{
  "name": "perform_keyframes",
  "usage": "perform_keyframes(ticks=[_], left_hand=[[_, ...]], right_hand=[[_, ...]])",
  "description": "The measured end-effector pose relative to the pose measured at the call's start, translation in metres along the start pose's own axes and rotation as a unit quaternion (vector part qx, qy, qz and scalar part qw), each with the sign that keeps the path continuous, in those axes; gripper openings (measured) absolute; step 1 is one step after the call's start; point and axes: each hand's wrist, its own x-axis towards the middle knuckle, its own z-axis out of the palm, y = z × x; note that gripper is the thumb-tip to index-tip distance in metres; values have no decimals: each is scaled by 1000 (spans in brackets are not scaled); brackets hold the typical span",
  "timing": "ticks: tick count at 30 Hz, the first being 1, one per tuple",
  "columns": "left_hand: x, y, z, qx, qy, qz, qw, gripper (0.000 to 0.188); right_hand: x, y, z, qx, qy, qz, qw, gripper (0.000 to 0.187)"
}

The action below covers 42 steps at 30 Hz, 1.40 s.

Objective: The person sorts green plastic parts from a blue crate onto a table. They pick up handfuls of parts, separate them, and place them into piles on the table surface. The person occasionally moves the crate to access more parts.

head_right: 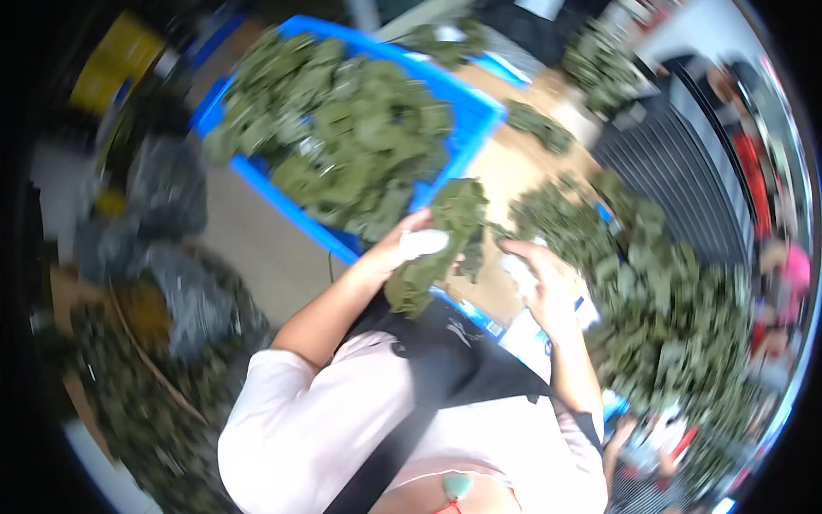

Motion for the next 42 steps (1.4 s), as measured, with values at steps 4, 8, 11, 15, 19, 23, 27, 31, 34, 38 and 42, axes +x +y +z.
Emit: perform_keyframes(ticks=[4, 8, 11, 15, 19, 23, 27, 31, 34, 38, 42], left_hand=[[35, -1, 33, 151, -35, -56, 986, 57], [69, -20, 43, 226, -119, -121, 959, 60], [90, -29, 52, 333, -125, -143, 924, 57], [117, -36, 60, 346, -124, -193, 910, 50], [137, -32, 61, 408, -136, -195, 882, 47], [143, -51, 44, 388, -115, -160, 900, 47], [153, -42, 38, 374, -39, -217, 901, 44], [160, -16, 29, 342, 61, -60, 936, 54], [162, -1, 1, 195, 197, -41, 960, 47], [149, 4, -4, 143, 209, -84, 964, 44], [133, -7, 0, 83, 221, -101, 966, 41]], right_hand=[[-15, 15, -16, -76, 36, -6, 996, 30], [-34, 32, -32, -145, 15, 80, 986, 38], [-46, 55, -35, -112, 4, 118, 987, 45], [-50, 103, -28, -39, 13, 102, 994, 40], [-39, 142, -19, 56, 65, 61, 994, 44], [-25, 154, -29, 7, -67, 87, 994, 42], [-9, 176, -17, 78, 20, 49, 996, 38], [14, 167, -24, 244, 37, 93, 965, 44], [-39, 179, 66, 113, 39, 145, 982, 27], [-70, 176, 122, 7, -68, 228, 971, 34], [-19, 199, 68, -129, 186, 74, 971, 30]])
